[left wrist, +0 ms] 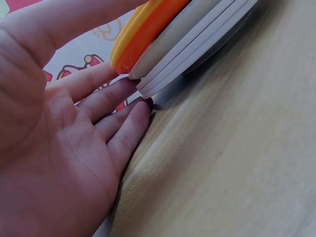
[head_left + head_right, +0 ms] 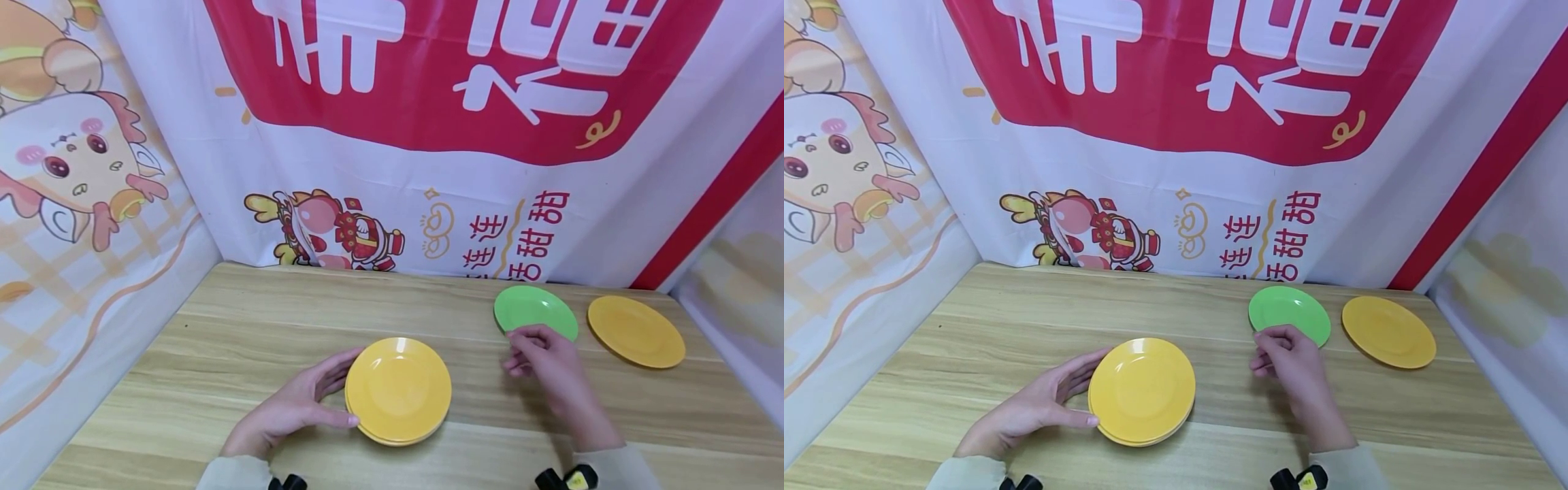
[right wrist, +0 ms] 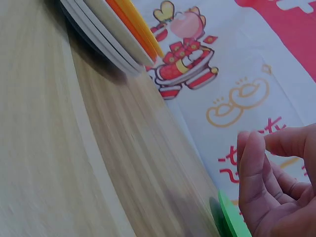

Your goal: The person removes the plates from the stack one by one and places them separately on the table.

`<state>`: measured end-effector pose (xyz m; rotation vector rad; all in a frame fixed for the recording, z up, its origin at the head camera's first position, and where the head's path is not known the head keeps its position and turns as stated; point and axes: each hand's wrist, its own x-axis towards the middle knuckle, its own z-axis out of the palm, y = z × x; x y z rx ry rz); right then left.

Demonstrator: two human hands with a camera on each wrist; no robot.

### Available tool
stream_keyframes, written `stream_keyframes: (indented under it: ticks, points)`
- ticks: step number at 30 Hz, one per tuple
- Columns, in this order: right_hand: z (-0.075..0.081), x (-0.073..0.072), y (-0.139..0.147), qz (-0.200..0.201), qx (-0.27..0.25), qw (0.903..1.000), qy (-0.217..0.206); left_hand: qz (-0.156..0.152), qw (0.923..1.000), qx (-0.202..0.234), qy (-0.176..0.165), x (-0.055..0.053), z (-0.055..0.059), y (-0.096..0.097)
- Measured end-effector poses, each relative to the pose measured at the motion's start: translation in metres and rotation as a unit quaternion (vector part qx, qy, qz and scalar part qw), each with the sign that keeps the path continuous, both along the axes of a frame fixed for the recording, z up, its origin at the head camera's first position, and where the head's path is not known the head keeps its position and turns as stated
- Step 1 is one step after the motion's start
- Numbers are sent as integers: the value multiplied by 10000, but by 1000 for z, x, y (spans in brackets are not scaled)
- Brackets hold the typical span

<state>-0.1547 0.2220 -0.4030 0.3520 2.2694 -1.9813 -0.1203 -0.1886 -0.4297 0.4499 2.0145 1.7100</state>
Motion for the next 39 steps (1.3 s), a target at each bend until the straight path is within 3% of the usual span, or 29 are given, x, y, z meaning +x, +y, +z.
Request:
stream_keyframes:
  ticks: [14, 29, 39]
  points:
    - [-7, 11, -36, 723, -73, 9973, -114, 35, 10000, 14, -29, -1, -1, 2]
    - [-14, 21, -56, 1555, -74, 9877, -125, 89, 9999, 33, -91, -1, -1, 3]
    - [-15, 24, -64, 1673, -73, 9857, -206, 108, 9999, -6, -75, -2, -1, 2]
